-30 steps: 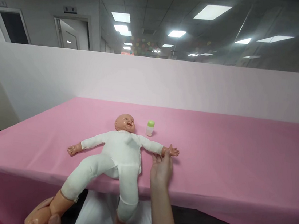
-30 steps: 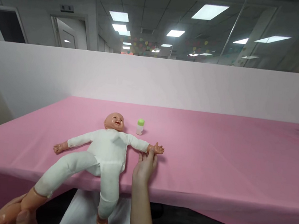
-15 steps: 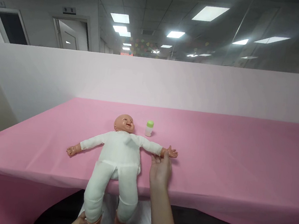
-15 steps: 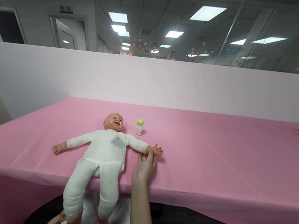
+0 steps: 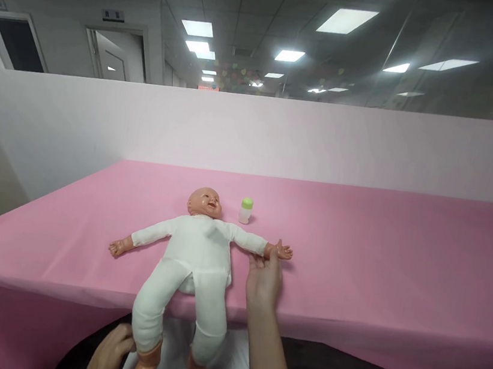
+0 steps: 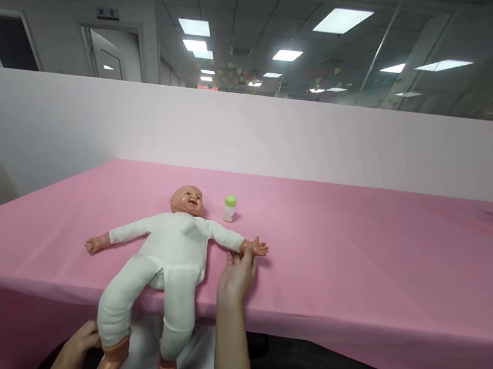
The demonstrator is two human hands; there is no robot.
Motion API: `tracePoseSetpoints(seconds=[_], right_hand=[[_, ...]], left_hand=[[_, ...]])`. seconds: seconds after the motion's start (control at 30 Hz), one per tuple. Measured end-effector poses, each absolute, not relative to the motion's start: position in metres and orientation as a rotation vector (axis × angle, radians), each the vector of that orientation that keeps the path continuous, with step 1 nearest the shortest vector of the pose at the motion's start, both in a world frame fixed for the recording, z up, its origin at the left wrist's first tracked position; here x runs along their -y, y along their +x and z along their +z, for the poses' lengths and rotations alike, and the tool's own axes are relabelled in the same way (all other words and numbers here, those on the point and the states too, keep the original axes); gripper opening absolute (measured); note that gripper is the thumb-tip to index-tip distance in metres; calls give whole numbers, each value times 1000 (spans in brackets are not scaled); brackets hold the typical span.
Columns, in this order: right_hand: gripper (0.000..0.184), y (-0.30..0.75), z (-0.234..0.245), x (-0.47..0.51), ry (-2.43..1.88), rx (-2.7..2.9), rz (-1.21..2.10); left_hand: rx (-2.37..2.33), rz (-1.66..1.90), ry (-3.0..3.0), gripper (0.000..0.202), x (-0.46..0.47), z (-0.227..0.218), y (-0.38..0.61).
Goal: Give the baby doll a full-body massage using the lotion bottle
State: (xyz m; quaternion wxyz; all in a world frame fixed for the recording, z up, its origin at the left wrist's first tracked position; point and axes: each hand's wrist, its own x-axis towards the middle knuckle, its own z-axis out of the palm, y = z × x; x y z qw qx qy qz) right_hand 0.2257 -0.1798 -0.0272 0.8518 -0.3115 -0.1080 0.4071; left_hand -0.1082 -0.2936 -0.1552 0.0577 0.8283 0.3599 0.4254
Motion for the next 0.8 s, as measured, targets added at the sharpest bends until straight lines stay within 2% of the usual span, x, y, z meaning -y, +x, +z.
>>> tracePoseSetpoints(seconds=[0.13, 0.3, 0.37, 0.47, 0.5, 0.53, 0.63, 0.7, 0.73, 0.8], right_hand=[[75, 225, -27, 180, -650, 231, 839], [76, 225, -26, 179, -694, 240, 839], [76, 226, -27, 179, -696, 227, 839], [74, 226, -27, 179, -698, 215, 841], [74, 226, -26, 179, -699, 210, 843], [74, 225, -26, 180, -695, 203, 845], [72, 224, -23, 180, -680, 196, 849], [72, 224, -22, 180, -675, 204, 857], [71, 225, -21, 180, -684, 207, 862], [68, 231, -21, 180, -729, 207, 858]], left_hand=[[-1221, 869, 2799, 68, 288, -124, -105], [-1090, 887, 2771, 91, 288, -113, -79], [-1047, 857, 2736, 77, 290, -106, -71], [-1017, 831, 2696, 24, 292, -88, -68], [-1021, 876, 2680, 11, 292, -80, -71], [-1037, 962, 2662, 9, 290, -71, -75], [-1258, 1392, 2504, 13, 273, -42, -94], [-1633, 1586, 2256, 17, 252, -24, -110], [-1819, 1594, 2126, 27, 240, -17, -118], [-2061, 1391, 2003, 61, 213, -9, -133]])
